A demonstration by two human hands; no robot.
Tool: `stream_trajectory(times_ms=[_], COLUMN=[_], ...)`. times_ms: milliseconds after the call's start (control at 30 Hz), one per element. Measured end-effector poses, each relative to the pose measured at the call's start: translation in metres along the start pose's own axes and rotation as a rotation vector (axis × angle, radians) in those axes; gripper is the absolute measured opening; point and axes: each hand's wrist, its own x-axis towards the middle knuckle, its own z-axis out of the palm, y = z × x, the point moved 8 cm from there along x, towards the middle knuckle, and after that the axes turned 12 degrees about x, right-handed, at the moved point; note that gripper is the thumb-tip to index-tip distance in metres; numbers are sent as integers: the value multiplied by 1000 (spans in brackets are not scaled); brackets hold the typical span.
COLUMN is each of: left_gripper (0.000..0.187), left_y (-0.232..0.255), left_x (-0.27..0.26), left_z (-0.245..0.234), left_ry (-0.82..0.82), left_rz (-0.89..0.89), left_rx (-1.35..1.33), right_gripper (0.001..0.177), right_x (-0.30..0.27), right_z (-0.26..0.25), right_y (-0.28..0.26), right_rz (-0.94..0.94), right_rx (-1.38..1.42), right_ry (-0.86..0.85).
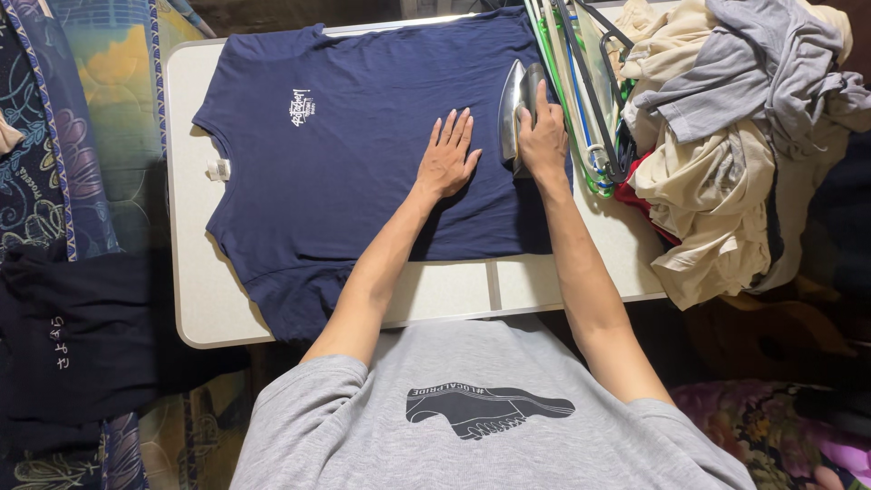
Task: The person irons a dark blue t-shirt laid flat on a white table. They use a handheld iron to smooth the fabric, moving it back and forth across the shirt's surface while occasionally adjusting the shirt with their other hand.
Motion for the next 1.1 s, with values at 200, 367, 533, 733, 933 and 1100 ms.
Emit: stream_trajectory(times_ms=[200,367,533,733,933,1100], left_gripper=[68,68,68,68,63,62], left_y=[-1,0,0,0,0,1], left_x=[0,0,1,2,0,-1], left_z=[-1,2,1,-1,-3,-2], left_ry=[1,-19,-28,-19,-17,-15], left_rz=[-4,-4,-4,5,17,17], left_rx=[-3,-5,-6,8,24,31], right_gripper=[58,60,60,56,53,53], right_x=[-7,-7,-5,-21,-28,-24], right_z=[-5,-6,-9,-8,0,-3], right_y=[-5,-1,-4,-28,-45,-27], right_rz=[-126,-55,14,-41,-154,-64], right_rx=[30,-56,-42,80,92,63], right_ry=[-57,29,44,-16,-51,-51])
